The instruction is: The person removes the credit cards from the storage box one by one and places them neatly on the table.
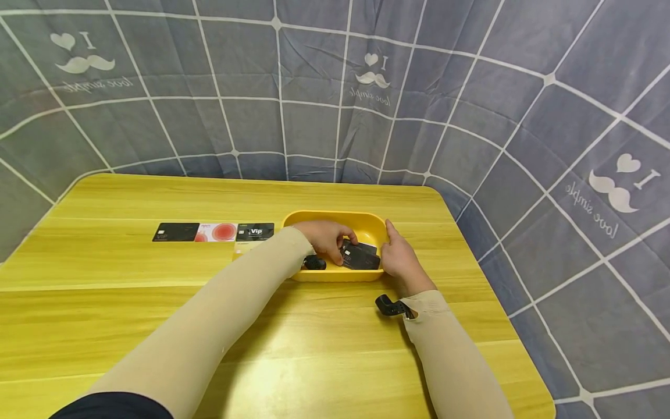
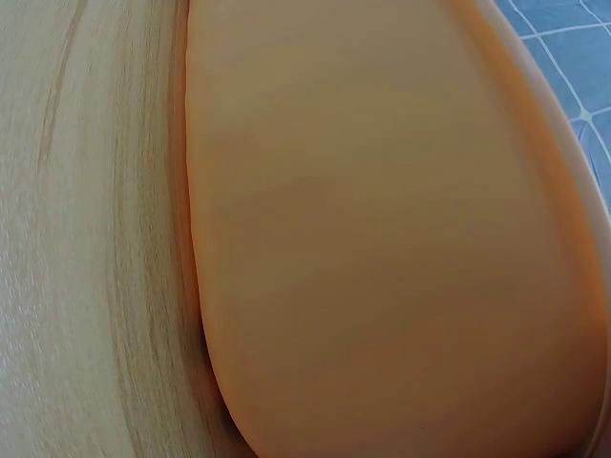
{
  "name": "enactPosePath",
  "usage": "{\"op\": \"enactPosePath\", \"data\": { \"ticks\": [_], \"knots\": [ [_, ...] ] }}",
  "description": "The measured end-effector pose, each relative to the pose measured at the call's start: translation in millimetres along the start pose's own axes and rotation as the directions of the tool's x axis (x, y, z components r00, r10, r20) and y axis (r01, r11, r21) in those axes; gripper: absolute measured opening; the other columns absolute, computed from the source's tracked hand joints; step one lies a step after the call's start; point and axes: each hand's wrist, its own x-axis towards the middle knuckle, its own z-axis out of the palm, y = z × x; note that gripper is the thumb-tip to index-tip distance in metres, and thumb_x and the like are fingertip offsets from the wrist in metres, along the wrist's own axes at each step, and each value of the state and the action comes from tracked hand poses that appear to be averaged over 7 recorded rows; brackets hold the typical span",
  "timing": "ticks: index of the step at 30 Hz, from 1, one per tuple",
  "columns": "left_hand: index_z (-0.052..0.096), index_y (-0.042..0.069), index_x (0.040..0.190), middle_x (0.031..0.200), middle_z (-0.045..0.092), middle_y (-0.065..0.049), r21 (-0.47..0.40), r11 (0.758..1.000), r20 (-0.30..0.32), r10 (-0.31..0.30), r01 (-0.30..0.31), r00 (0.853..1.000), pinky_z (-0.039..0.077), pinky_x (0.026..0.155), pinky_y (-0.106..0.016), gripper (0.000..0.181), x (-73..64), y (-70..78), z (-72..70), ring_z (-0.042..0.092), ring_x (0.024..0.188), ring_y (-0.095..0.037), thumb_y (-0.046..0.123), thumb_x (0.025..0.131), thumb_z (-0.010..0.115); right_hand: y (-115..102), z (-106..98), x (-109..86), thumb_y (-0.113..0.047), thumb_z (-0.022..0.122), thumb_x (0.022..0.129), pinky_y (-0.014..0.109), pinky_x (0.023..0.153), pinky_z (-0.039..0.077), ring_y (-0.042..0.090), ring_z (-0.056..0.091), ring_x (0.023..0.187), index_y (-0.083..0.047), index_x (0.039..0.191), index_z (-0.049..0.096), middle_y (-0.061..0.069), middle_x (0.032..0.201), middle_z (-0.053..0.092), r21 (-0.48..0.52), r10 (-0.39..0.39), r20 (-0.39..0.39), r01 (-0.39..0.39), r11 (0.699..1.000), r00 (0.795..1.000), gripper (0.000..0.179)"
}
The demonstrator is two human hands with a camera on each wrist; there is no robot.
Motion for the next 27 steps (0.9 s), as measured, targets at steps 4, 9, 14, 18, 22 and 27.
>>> {"op": "enactPosePath", "data": {
  "ticks": [4,9,14,18,22,27],
  "knots": [
    [0.056,0.019,0.144,0.074,0.051,0.000,0.005,1.000,-0.001,0.005,-0.005,1.000,0.042,0.063,-0.030,0.061,0.5,-0.3,-0.1,0.044,0.061,-0.015,0.009,0.089,0.081,-0.1,0.3,0.2,-0.010,0.028,0.110,0.059,0.129,0.019,0.042,0.016,0.162,-0.016,0.171,0.002,0.017,0.176,0.013,-0.006,-0.004,0.002,0.004,1.000,1.000,0.067],
    [0.057,0.017,0.144,0.078,0.052,0.000,0.002,1.000,-0.007,0.021,-0.021,1.000,0.042,0.062,-0.029,0.061,0.3,-0.3,-0.4,0.044,0.064,-0.014,0.006,0.089,0.080,0.3,0.4,-0.1,-0.012,0.027,0.111,0.059,0.128,0.020,0.043,0.015,0.161,-0.017,0.171,0.000,0.017,0.176,0.013,-0.024,-0.010,0.007,0.010,1.000,1.000,0.065],
    [0.057,0.016,0.144,0.072,0.049,0.001,0.005,1.000,-0.002,0.023,-0.023,1.000,0.040,0.061,-0.029,0.060,1.0,-0.9,-0.4,0.041,0.061,-0.014,0.004,0.089,0.078,0.9,0.6,0.3,-0.013,0.027,0.111,0.060,0.128,0.018,0.043,0.014,0.162,-0.019,0.171,0.000,0.016,0.176,0.012,-0.017,-0.008,0.009,0.008,1.000,1.000,0.065],
    [0.056,0.015,0.144,0.070,0.047,0.002,0.012,1.000,0.001,0.022,-0.022,1.000,0.039,0.061,-0.028,0.061,1.1,-0.9,-0.8,0.040,0.060,-0.013,0.003,0.089,0.077,1.0,1.2,1.2,-0.013,0.027,0.111,0.060,0.129,0.019,0.043,0.015,0.162,-0.018,0.171,0.001,0.016,0.176,0.013,-0.020,-0.004,0.004,0.004,1.000,1.000,0.065],
    [0.057,0.016,0.144,0.071,0.048,0.002,0.010,1.000,0.000,0.020,-0.020,1.000,0.038,0.060,-0.028,0.063,1.1,-0.7,-1.0,0.040,0.060,-0.013,0.000,0.087,0.076,0.9,1.5,2.0,-0.012,0.027,0.111,0.059,0.129,0.019,0.043,0.016,0.161,-0.017,0.171,0.003,0.016,0.176,0.014,-0.024,-0.005,0.001,0.005,1.000,1.000,0.065],
    [0.057,0.016,0.144,0.072,0.048,0.001,-0.005,1.000,-0.003,0.007,-0.007,1.000,0.037,0.059,-0.028,0.064,1.4,-1.1,-1.0,0.040,0.059,-0.014,-0.004,0.086,0.074,1.6,1.3,3.0,-0.012,0.027,0.111,0.060,0.129,0.019,0.042,0.016,0.161,-0.017,0.171,0.003,0.016,0.176,0.014,-0.027,-0.006,-0.001,0.006,1.000,1.000,0.065]
  ]
}}
